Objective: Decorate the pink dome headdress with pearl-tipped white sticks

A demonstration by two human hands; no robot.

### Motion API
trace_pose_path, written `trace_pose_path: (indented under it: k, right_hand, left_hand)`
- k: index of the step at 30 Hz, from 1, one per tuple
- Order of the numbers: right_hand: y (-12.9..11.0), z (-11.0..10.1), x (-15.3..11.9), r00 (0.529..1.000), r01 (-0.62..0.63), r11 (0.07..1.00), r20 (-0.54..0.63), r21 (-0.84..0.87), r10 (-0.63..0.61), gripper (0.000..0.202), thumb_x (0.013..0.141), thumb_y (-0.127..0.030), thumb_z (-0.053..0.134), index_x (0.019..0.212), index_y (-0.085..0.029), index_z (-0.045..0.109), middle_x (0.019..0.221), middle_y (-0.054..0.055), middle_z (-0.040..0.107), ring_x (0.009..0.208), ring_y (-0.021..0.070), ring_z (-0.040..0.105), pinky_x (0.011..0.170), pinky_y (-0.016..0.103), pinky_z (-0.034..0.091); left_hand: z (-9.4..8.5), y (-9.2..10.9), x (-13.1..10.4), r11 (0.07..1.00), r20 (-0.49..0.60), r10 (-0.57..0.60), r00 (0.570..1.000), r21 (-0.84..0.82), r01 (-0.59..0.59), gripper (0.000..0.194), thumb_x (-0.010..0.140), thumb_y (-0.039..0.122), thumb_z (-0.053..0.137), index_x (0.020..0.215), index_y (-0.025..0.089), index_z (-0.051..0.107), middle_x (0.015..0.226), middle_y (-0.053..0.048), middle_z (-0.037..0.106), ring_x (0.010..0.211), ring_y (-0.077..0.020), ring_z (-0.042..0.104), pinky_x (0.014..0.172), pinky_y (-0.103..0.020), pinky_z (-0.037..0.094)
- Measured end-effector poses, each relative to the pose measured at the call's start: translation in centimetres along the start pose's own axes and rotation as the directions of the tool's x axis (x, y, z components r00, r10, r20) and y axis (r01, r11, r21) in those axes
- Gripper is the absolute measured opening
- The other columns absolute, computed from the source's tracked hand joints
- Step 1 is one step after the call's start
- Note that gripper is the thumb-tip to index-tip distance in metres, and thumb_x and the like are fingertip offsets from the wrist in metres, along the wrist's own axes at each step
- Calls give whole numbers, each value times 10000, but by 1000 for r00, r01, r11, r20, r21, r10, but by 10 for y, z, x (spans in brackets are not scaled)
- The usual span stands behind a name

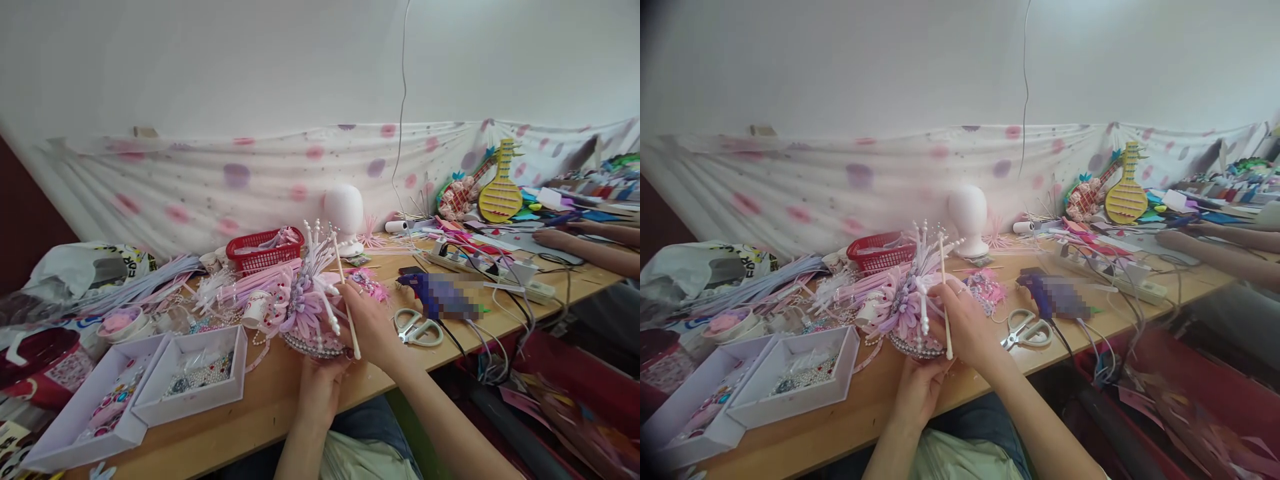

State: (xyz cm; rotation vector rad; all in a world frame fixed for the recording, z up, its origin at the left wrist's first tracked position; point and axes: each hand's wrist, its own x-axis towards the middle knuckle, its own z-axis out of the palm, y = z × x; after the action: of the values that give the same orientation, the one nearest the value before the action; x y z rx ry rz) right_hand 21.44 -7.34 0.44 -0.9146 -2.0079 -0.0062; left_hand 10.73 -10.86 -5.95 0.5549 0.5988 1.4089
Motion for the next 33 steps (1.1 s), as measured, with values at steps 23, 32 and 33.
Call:
trace_pose_path:
  k: [23, 32, 33]
  right_hand:
    - [3, -10, -48, 862, -153, 778, -302, 610, 406, 504, 952, -435, 492, 509, -209, 567, 428, -9, 482, 427, 126, 453, 479, 279, 352]
    - [7, 1, -42, 798, -258, 709, -269, 656, 539, 437, 858, -477, 641, 525, -195, 611, 428, -17, 527, 418, 109, 458, 464, 253, 347]
    - [11, 3, -42, 755, -240, 677, -304, 696, 581, 453, 862, -459, 641, 501, -194, 576, 412, -27, 491, 406, 99, 429, 450, 250, 322]
  left_hand:
    - [-49, 44, -26, 604, -266, 129, 955, 785, 137, 178, 673, 260, 777, 719, 172, 629, 564, -32, 676, 431, -159, 619, 369, -199, 432]
    - [-40, 33, -41, 894, -338, 7, 941, 423, 145, 351, 556, 234, 876, 838, 135, 693, 796, -64, 745, 579, -133, 673, 535, -210, 559]
    - [-35, 33, -45, 921, -327, -31, 945, 359, 154, 388, 546, 237, 884, 868, 129, 695, 860, -79, 753, 598, -123, 675, 559, -205, 566]
